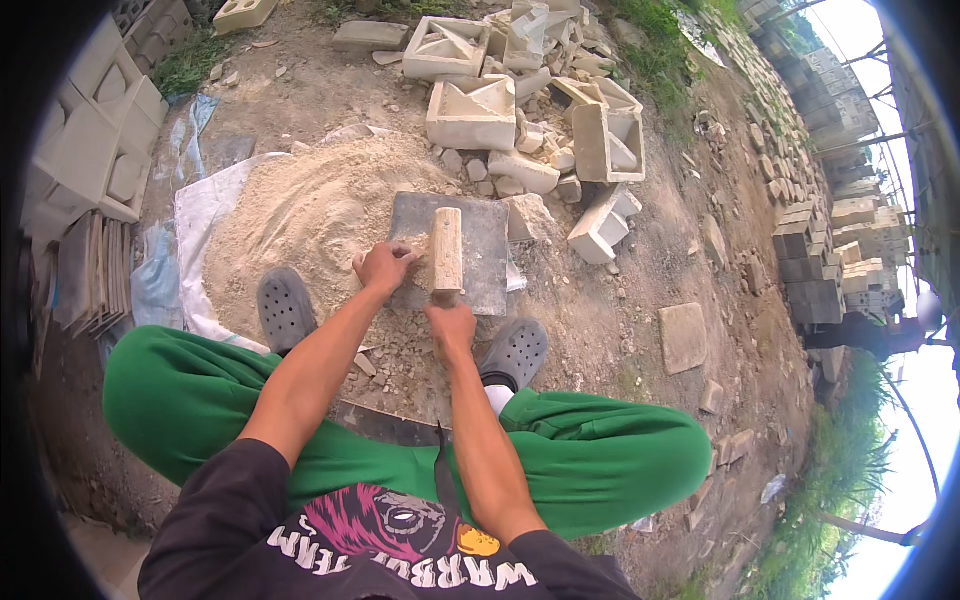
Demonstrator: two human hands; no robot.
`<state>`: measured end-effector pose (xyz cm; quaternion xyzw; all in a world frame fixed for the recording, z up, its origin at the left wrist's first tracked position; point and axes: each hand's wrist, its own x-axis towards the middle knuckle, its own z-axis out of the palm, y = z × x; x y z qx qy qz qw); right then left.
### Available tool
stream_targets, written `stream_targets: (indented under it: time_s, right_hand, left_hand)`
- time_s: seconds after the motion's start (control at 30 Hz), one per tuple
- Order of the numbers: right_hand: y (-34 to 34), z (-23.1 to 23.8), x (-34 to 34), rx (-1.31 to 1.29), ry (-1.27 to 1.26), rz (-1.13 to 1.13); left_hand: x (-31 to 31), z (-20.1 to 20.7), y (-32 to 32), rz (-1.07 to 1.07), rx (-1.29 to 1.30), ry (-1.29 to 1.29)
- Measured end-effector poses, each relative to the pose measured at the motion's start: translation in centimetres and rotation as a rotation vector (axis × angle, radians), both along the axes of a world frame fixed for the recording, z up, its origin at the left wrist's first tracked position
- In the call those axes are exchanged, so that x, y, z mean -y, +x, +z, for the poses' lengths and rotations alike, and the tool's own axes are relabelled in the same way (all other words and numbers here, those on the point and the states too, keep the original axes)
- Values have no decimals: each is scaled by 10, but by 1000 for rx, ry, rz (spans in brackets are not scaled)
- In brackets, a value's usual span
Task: The person sits on the ground and uses a large concrete block to grind and crush smaller fragments of stone or concrete into a fine powder on a flat surface.
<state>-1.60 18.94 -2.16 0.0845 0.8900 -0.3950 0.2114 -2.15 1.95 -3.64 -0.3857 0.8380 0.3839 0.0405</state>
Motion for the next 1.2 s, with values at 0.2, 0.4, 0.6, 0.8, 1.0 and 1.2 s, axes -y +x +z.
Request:
stream_targets:
  time_s: [0.2, 0.4, 0.6, 0.8, 1.0, 1.2]
  right_hand:
    - [-32, 67, 15, -257, -91, 29]
    - [-27, 40, 19, -261, -188, 115]
    - [-17, 28, 8, 254, -1, 31]
    - [-44, 111, 24, -232, -124, 51]
    - [-24, 37, 9, -312, -204, 61]
    - [-12, 28, 6, 134, 107, 114]
  left_hand:
    - [-2, 12, 1, -19, 40, 28]
    - [-1, 12, -2, 6, 48, 59]
    - [5, 0, 2, 13, -10, 21]
    - [2, 8, 2, -29, 67, 9]
    - [-6, 11, -3, -33, 23, 69]
    - [7, -14, 2, -23, 4, 39]
